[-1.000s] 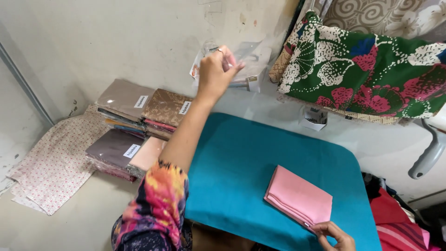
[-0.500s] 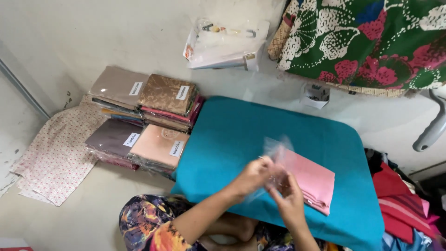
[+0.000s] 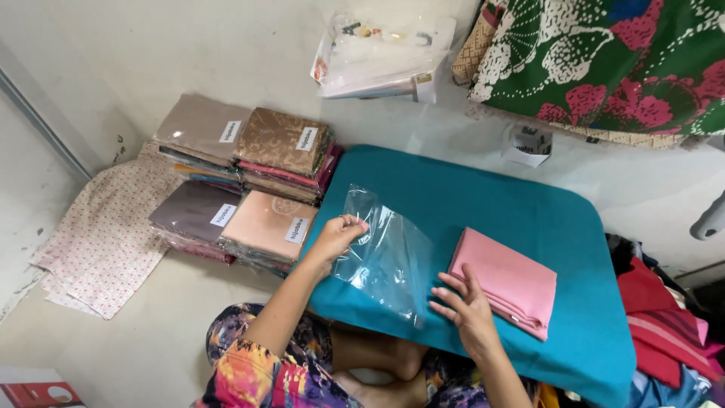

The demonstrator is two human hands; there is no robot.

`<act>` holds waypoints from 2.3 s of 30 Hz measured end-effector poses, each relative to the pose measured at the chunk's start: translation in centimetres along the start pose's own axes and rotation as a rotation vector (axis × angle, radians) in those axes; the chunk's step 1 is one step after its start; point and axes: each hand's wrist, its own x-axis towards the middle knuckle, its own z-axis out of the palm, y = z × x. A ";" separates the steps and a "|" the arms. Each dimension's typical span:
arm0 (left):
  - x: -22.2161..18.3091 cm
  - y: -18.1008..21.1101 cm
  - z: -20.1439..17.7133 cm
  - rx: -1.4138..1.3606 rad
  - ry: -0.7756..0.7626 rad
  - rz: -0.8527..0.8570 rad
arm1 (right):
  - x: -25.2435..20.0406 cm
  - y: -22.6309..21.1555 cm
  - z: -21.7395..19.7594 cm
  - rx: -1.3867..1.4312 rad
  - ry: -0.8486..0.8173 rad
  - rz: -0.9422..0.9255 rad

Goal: Folding a piece of pink fabric, cleaning it with a lint roller, and placing it into a plastic packaging sleeve.

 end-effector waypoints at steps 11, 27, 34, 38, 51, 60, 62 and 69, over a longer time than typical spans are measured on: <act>3.6 -2.3 -2.8 0.321 0.103 0.156 | 2.5 2.8 1.5 -0.711 -0.026 -0.326; -20.3 9.5 1.6 0.945 -0.828 0.201 | 4.3 4.8 -0.3 -0.301 -0.026 -0.298; -21.4 10.7 2.6 0.459 -0.899 -0.040 | 3.7 4.1 0.3 -0.320 -0.026 -0.281; -22.1 11.2 3.1 0.171 -0.919 -0.188 | 3.0 3.8 0.7 -0.345 -0.023 -0.267; -4.1 -6.7 11.1 0.831 0.055 0.461 | 2.9 4.6 -0.5 -0.244 0.005 -0.294; -3.2 -5.3 9.6 0.660 0.140 0.635 | 2.6 4.7 -1.1 -0.411 -0.011 -0.345; -3.9 -3.8 9.3 0.648 0.046 0.777 | 1.3 3.3 -1.1 -0.672 -0.004 -0.370; -3.4 -5.1 9.9 1.002 0.111 0.911 | 2.5 -2.4 -11.2 -1.436 0.064 -1.058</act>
